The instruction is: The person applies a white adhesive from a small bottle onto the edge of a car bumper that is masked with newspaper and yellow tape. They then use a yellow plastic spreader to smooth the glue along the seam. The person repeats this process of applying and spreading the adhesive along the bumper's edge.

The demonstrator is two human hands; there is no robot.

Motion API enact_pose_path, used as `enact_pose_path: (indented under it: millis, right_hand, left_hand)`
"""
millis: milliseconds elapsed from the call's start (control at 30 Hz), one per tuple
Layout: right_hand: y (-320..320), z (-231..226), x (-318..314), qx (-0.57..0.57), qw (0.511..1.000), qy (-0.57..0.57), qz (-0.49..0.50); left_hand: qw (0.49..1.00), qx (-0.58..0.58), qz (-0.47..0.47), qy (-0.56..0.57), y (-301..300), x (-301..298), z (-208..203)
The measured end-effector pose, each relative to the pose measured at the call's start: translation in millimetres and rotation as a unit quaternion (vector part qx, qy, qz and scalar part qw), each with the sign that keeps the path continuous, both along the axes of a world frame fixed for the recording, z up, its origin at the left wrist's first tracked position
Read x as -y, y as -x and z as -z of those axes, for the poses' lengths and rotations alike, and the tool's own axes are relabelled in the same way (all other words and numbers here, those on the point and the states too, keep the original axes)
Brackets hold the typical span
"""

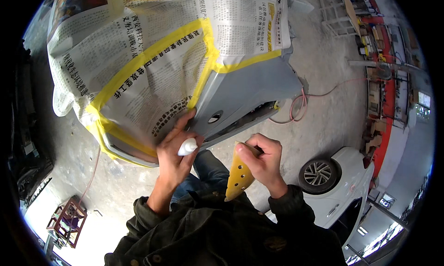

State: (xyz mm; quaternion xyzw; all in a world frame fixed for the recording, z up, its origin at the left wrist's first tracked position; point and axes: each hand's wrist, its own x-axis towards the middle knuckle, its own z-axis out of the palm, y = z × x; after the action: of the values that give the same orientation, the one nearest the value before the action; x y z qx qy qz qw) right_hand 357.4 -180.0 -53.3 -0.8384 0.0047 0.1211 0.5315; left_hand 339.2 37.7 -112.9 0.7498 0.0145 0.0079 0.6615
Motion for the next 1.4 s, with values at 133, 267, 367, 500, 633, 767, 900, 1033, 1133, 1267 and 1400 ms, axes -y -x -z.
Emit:
enact_pose_path:
  millis: [133, 267, 367, 500, 633, 767, 900, 1033, 1133, 1267, 1400]
  right_hand:
    - [3.9, 2.8, -8.8, -0.007, 0.999, 0.027, -0.029]
    - [7.5, 2.5, -28.7, 0.034, 0.996, 0.051, -0.063]
    - [8.3, 7.2, -36.3, 0.072, 0.992, 0.074, -0.071]
    - [6.1, 11.5, -37.8, 0.102, 0.986, 0.075, -0.105]
    - [7.6, 5.1, -31.8, 0.108, 0.984, 0.064, -0.124]
    - [5.9, -10.4, -31.6, 0.094, 0.970, 0.076, -0.213]
    - [8.8, -2.1, -34.5, 0.109, 0.962, 0.094, -0.232]
    - [8.7, 0.8, -38.0, 0.099, 0.964, 0.070, -0.236]
    - [8.8, 1.5, -44.3, 0.087, 0.966, 0.069, -0.234]
    - [9.4, 2.2, -45.6, 0.083, 0.976, 0.004, -0.201]
    - [7.4, 6.8, -38.6, 0.018, 0.986, -0.121, -0.113]
  left_hand:
    - [0.994, -0.063, 0.032, 0.078, 36.6, -1.2, -1.6]
    - [0.960, -0.099, 0.122, 0.232, 49.4, 10.0, -4.1]
    - [0.927, -0.134, 0.193, 0.291, 49.6, 10.6, -6.1]
    - [0.931, -0.176, 0.216, 0.235, 48.0, 8.3, -11.0]
    - [0.956, -0.184, 0.126, 0.192, 49.4, 14.4, -11.9]
    - [0.963, -0.174, 0.085, 0.186, 47.5, 16.7, -9.2]
    - [0.970, -0.151, 0.069, 0.179, 48.0, 18.8, -7.5]
    - [0.979, -0.132, 0.085, 0.127, 46.3, 13.2, -7.0]
    - [0.981, -0.133, 0.089, 0.106, 47.0, 11.5, -4.8]
    - [0.982, -0.152, 0.081, 0.076, 45.5, 9.7, -8.0]
    - [0.974, -0.192, 0.105, 0.053, 58.1, 6.2, -1.9]
